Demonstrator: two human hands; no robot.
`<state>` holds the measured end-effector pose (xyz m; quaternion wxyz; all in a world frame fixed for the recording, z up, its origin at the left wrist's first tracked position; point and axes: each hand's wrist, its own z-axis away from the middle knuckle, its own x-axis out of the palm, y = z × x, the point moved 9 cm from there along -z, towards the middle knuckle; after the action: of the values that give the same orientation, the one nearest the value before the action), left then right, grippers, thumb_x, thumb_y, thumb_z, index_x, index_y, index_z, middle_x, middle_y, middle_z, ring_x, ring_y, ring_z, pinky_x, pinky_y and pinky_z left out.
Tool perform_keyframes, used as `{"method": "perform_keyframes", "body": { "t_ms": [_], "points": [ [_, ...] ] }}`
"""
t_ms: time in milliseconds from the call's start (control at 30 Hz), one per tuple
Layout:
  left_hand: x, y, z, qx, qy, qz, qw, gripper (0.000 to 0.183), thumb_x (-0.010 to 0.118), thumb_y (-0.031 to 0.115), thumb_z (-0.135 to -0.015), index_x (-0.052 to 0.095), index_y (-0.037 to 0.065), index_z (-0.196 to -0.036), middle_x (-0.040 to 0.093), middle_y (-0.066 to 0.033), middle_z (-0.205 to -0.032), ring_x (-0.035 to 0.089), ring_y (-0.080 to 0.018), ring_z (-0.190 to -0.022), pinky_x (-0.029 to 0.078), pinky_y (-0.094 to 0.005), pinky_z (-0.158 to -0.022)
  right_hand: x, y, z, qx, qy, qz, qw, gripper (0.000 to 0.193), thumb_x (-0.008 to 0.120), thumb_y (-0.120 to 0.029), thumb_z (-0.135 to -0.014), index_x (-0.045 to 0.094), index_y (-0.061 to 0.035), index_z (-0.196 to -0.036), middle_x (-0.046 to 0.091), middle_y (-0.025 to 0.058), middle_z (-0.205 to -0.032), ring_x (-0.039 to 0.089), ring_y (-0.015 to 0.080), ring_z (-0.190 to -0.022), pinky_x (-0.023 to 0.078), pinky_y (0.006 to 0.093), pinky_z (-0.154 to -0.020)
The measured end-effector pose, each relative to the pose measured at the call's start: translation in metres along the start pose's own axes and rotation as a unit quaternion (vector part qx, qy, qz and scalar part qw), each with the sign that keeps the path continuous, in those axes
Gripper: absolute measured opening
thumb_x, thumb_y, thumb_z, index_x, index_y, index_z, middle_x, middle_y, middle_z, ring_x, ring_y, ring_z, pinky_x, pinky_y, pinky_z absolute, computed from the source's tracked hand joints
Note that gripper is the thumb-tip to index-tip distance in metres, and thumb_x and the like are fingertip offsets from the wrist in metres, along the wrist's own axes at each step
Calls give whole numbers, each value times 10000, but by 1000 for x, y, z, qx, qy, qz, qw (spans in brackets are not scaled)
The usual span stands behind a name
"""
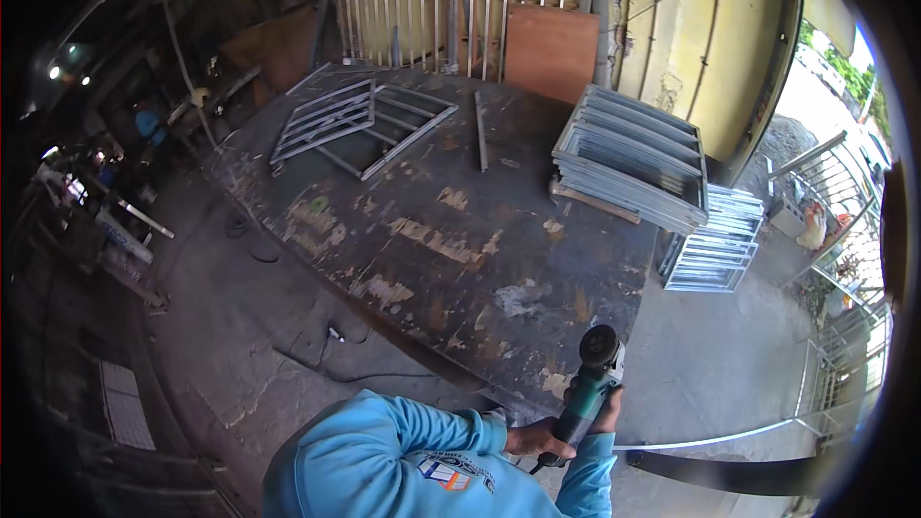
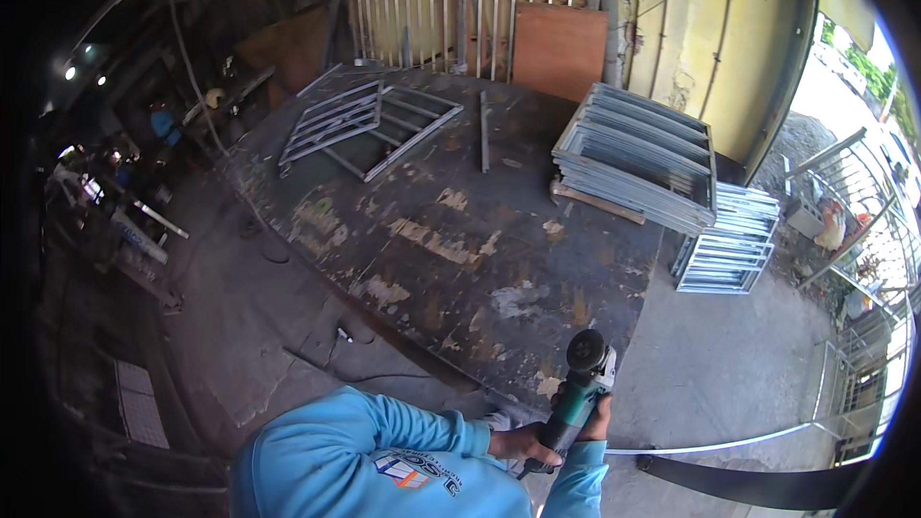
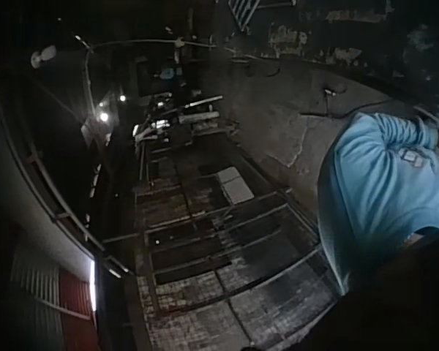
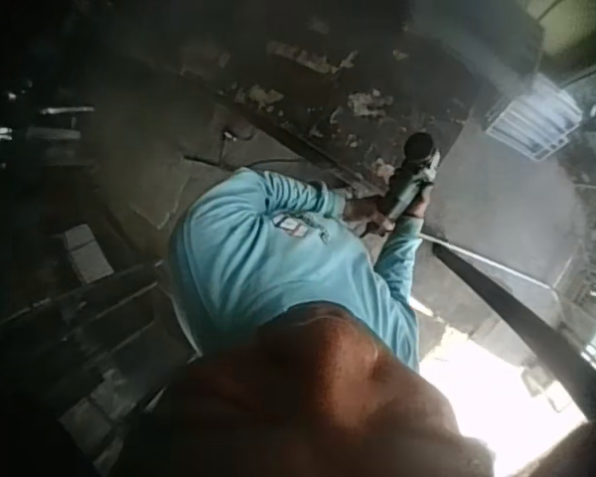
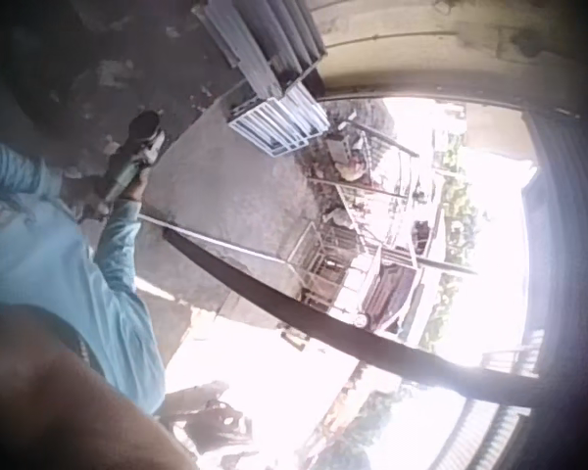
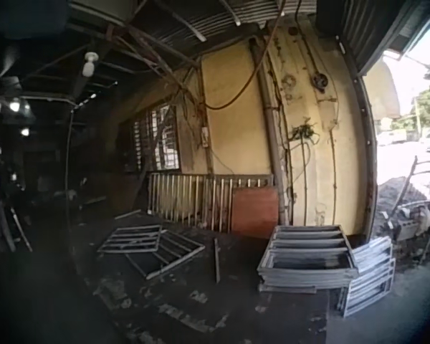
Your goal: Grind and smooth welds on metal window or gate frames using an angle grinder.
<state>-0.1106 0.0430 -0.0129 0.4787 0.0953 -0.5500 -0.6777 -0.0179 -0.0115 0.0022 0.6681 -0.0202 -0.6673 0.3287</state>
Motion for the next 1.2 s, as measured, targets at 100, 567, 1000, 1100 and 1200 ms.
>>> {"method": "perform_keyframes", "body": {
  "t_ms": [100, 567, 1000, 1100, 1200],
  "points": [
    [-17, 11, 33, 65, 114, -99, 986, 381, 802, 368, -794, 636, 39, -887, 611, -20, -814, 566, -131, -752, 475, -318, -700, 9, 31, 6, 109, 28, 111, 987, 823, 612, -689, -877, 511, -13, -1335, 683, 208, -1064, 699, 342, -894, 588, 452, -752],
    [-47, 47, 67, 96, 134, -335, 928, 514, 817, 352, -746, 689, -24, -1073, 735, -172, -963, 705, -254, -893, 542, -371, -787, -83, 39, 38, 87, 293, 413, 858, 341, 799, -224, -720, 661, 21, -912, 659, 74, -797, 628, 184, -692, 509, 328, -644],
    [-430, 104, 220, 200, 455, -184, 848, 346, 772, 237, -902, 649, 5, -1127, 729, -89, -933, 696, -157, -846, 564, -301, -745, -58, 21, -9, 26, 365, 653, 663, 447, 825, -237, -648, 646, 21, -966, 678, 109, -847, 635, 212, -727, 521, 390, -708],
    [-540, 124, 272, 209, 512, -139, 821, 322, 778, 199, -893, 645, 12, -1119, 725, -74, -904, 689, -140, -834, 559, -298, -728, -53, 17, 4, 41, 427, 740, 518, 590, 822, -404, -620, 728, 83, -939, 735, 214, -875, 703, 344, -813, 540, 441, -814],
    [-641, 159, 318, 189, 588, -194, 763, 304, 782, 164, -870, 639, 38, -1108, 716, -62, -900, 678, -129, -807, 554, -306, -710, -74, 7, 16, 104, 480, 769, 409, 636, 772, -501, -701, 724, 41, -1029, 725, 247, -996, 688, 395, -981, 523, 468, -904]
  ]
}}
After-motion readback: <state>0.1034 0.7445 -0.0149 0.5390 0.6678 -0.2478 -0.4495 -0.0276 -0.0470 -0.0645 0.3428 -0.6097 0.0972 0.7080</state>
